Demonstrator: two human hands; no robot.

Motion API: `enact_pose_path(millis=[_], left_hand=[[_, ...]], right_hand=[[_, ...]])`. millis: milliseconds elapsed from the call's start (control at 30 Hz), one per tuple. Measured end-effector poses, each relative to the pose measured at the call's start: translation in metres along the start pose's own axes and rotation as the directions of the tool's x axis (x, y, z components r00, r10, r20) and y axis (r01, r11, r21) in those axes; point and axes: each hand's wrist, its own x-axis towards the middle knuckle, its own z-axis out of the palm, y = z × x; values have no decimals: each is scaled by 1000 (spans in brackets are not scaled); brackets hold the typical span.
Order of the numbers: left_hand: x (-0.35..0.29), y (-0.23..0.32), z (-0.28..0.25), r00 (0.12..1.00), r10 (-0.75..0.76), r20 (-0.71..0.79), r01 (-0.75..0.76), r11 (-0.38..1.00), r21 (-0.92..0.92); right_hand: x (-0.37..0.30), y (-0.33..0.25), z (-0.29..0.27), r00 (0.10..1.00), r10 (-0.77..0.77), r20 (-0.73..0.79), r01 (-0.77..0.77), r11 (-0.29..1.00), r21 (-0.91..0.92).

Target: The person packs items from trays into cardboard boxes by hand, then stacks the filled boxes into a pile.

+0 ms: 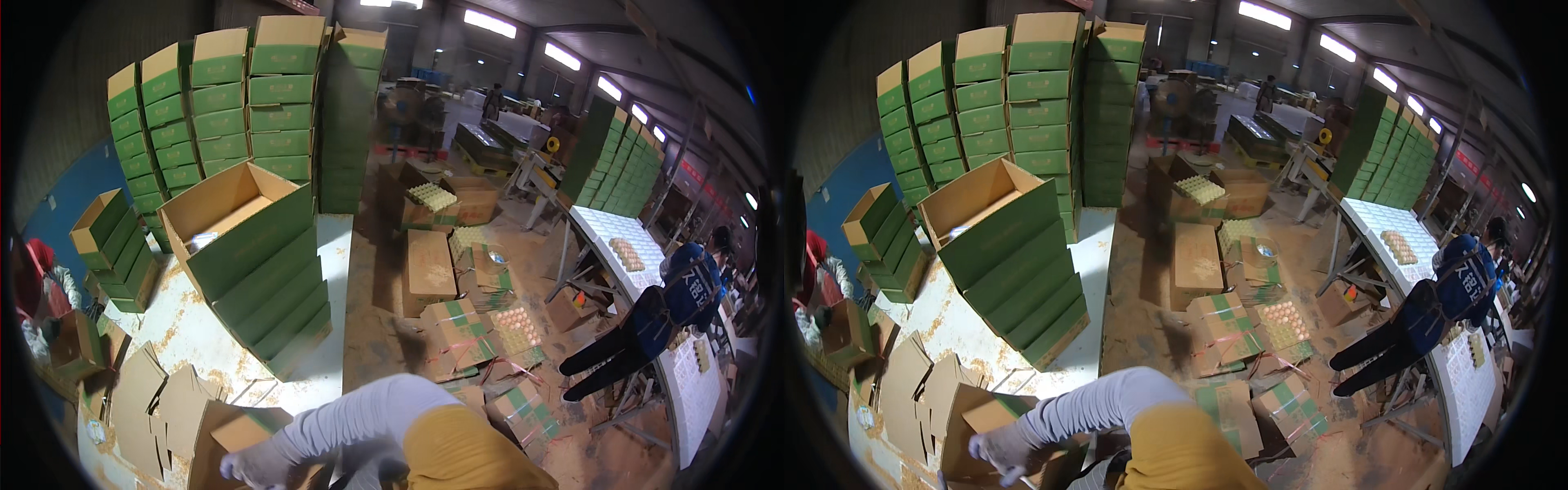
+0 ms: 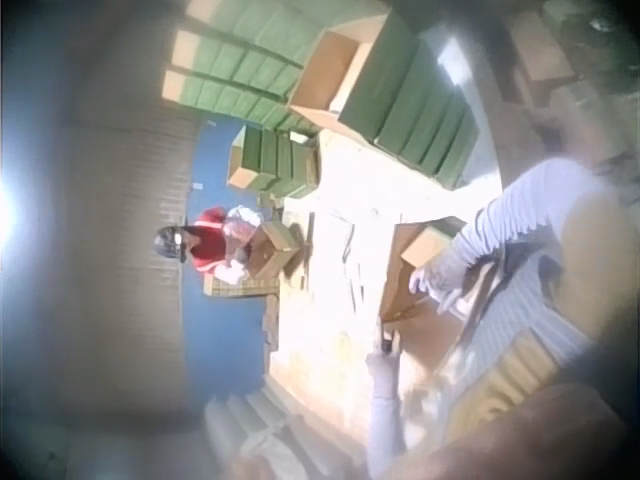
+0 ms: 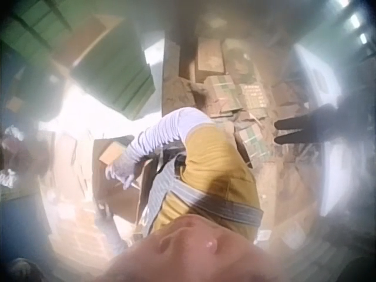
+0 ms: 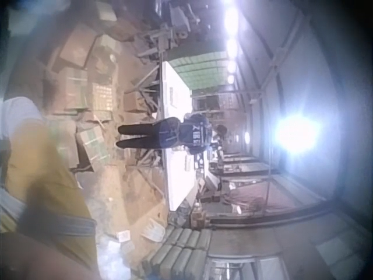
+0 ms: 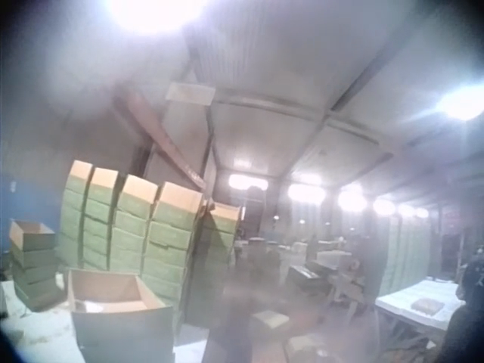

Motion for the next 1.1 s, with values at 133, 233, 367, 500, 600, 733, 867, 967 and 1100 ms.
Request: enact_pose_path(millis=[133, 233, 367, 500, 600, 733, 867, 967, 1100], left_hand=[[29, 26, 53, 832, 237, 503, -367, 913, 177], [38, 72, 55, 417, 844, -338, -733, 532, 425], [86, 48, 120, 739, 440, -511, -369, 898, 239], [116, 53, 123, 642, 89, -762, -29, 995, 93], [109, 48, 113, 630, 162, -760, -12, 980, 199], [33, 24, 82, 682, 533, -500, -485, 842, 236], [-33, 31, 110, 729, 684, 17, -669, 708, 224], [-4, -2, 116, 805, 580, -128, -592, 800, -96], [33, -63, 137, 860, -135, -492, -212, 782, -587]], right_hand=[[-44, -9, 77, 610, 13, 793, 120, 987, -109], [-70, -1, 92, 540, -125, 832, 200, 980, 17], [-90, -19, 13, 920, 262, 291, -281, 959, 27], [-141, -66, -27, 706, 553, 442, -613, 790, -9], [-134, -29, 16, 497, 809, 314, -854, 392, 342], [-128, -23, -7, 59, 981, 184, -833, -53, 550], [-125, 9, 21, -18, 905, 425, -883, -213, 418], [-102, 45, 14, 113, 890, 441, -931, -59, 359], [-36, 66, -50, 461, 835, 299, -735, 171, 657]])
